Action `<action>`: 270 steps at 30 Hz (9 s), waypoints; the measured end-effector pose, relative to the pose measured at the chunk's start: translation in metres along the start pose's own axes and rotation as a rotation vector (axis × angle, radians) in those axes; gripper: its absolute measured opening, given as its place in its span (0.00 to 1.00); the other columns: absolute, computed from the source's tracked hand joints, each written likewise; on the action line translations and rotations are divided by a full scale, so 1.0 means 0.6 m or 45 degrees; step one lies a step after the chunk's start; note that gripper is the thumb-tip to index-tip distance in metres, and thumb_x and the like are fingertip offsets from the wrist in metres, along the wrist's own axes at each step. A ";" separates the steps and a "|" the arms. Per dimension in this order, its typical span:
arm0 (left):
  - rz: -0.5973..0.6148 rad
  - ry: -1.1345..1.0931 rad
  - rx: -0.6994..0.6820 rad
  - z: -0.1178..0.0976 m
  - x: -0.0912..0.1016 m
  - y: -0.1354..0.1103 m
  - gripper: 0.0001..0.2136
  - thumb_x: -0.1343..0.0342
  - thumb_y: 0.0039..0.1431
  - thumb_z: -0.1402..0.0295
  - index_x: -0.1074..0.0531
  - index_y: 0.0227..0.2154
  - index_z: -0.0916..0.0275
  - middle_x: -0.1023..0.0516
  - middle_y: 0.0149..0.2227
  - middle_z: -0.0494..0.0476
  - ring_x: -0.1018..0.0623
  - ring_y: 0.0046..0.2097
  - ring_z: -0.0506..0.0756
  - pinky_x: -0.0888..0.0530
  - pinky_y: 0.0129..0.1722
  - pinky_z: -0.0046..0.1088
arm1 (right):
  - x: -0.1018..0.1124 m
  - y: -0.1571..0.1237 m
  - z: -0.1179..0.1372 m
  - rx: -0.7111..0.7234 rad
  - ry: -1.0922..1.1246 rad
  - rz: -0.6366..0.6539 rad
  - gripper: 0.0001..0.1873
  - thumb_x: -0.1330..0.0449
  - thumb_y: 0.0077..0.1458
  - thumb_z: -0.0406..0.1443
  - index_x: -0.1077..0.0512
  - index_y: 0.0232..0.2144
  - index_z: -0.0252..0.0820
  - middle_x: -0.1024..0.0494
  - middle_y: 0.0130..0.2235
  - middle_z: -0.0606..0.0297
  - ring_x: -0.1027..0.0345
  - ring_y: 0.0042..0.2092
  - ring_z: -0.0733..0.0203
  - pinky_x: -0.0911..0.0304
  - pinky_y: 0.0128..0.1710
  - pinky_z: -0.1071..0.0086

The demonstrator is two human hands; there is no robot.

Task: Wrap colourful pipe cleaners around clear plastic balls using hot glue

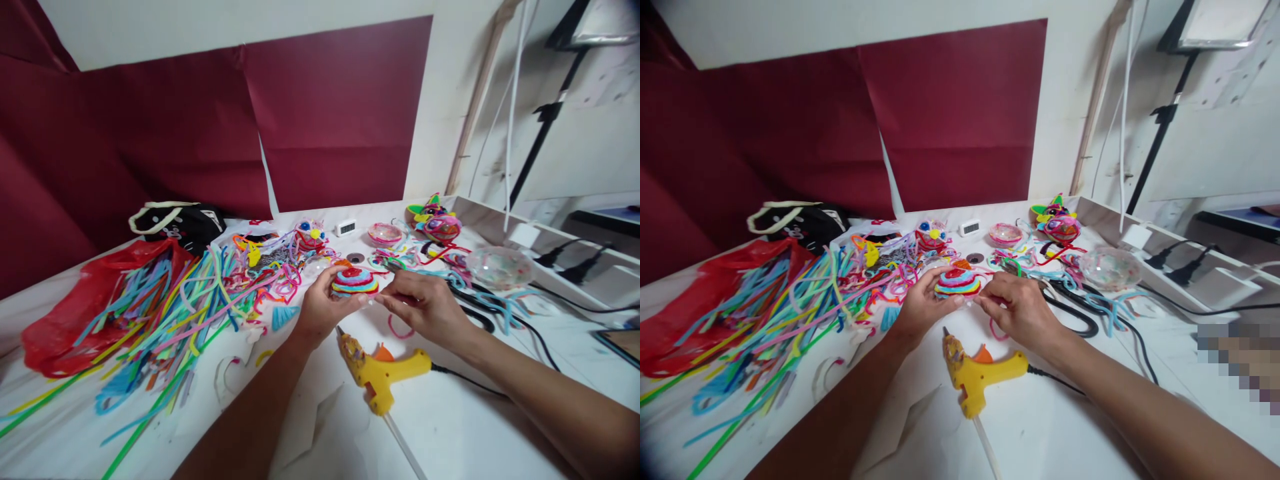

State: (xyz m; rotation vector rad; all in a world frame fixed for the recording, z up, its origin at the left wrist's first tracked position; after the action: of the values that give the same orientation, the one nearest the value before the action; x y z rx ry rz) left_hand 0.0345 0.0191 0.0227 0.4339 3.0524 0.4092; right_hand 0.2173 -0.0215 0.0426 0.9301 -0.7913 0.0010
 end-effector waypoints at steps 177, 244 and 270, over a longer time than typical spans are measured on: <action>-0.023 -0.149 -0.039 -0.011 0.003 -0.011 0.31 0.37 0.45 0.71 0.39 0.54 0.58 0.26 0.48 0.59 0.24 0.47 0.58 0.29 0.48 0.36 | -0.004 -0.011 0.018 -0.410 0.354 -0.036 0.06 0.39 0.53 0.39 0.30 0.27 0.44 0.26 0.28 0.65 0.33 0.32 0.60 0.39 0.30 0.68; 0.088 -0.354 0.045 -0.012 -0.007 -0.017 0.32 0.38 0.43 0.72 0.39 0.54 0.57 0.25 0.50 0.60 0.23 0.49 0.61 0.28 0.45 0.36 | -0.014 -0.009 -0.013 -1.115 1.243 -0.105 0.19 0.25 0.30 0.41 0.28 0.21 0.38 0.31 0.20 0.73 0.43 0.22 0.72 0.44 0.23 0.75; 0.288 -0.225 0.043 -0.004 0.004 -0.015 0.31 0.38 0.47 0.69 0.39 0.56 0.56 0.27 0.52 0.61 0.27 0.53 0.63 0.32 0.53 0.44 | -0.023 -0.004 -0.016 -1.116 1.632 0.127 0.13 0.28 0.42 0.37 0.24 0.30 0.37 0.22 0.26 0.63 0.28 0.28 0.67 0.42 0.19 0.80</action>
State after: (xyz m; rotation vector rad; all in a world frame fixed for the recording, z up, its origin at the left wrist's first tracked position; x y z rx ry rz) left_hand 0.0298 0.0109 0.0225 0.7765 2.8516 0.3079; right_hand 0.2140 -0.0120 0.0292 -0.0606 0.3822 0.2887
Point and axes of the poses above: each hand's wrist, its own y-axis towards the middle knuckle, its own x-axis out of the back of the hand, z = x × y, the point moved 2 cm from there along y, towards the middle knuckle
